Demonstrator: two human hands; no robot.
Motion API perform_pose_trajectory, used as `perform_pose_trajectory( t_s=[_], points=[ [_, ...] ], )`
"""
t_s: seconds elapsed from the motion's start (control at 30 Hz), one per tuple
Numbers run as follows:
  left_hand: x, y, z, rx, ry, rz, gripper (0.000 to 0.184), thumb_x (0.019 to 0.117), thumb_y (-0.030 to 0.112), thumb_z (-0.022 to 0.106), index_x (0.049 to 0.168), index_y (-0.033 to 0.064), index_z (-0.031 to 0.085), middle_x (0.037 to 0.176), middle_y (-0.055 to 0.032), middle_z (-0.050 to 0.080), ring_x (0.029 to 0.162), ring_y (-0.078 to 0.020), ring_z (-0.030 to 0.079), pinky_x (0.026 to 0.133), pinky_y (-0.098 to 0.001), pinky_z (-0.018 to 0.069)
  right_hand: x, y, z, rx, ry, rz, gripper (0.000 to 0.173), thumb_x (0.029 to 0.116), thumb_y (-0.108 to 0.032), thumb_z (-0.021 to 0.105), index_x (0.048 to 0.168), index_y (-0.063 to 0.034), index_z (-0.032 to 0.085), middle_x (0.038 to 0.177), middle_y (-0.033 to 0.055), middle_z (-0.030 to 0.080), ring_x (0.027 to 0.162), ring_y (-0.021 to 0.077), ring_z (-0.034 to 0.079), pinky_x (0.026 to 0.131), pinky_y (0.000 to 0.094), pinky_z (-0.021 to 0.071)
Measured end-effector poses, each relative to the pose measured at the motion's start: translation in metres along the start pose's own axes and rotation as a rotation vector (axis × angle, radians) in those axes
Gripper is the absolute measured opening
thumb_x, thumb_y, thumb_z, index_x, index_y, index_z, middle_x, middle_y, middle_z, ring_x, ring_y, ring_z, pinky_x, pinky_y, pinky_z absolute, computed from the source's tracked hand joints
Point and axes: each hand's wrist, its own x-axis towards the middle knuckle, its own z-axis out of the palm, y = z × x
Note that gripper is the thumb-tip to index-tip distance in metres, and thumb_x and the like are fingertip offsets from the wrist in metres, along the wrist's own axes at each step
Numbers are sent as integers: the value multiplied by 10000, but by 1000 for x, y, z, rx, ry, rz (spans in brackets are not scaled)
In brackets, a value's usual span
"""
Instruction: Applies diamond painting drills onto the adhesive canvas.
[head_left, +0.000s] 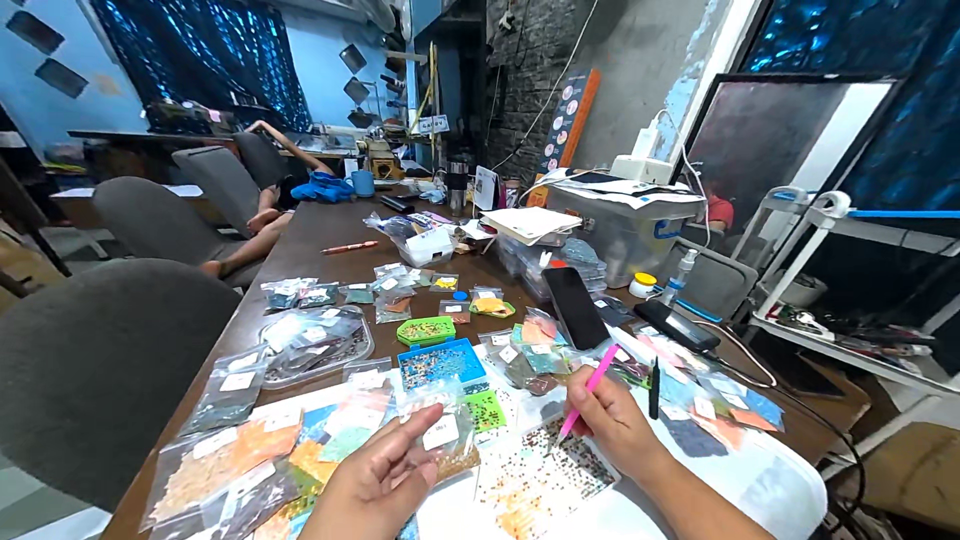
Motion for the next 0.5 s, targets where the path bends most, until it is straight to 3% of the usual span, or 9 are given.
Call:
perform_pose_trajectory(
  t_s=[0.27,0.5],
  points=[
    [-2,-2,3,14,-92,-16,552,922,-49,607,1457,-65,472,1415,-151,526,971,-17,642,878,-189,543,0,2,4,22,-148,-57,330,1080,-397,489,927,-114,565,723,-110,562,645,-80,547,608,123,484],
    [-3,3,-2,45,-105,-2,555,943,-33,587,1477,-71,439,1442,-152,502,1005,-12,632,895,-188,537,2,5,-4,-80,-50,-2,468,1100,-436,391,850,-93,588,693,-109,549,610,-82,518,579,118,458]
  ],
)
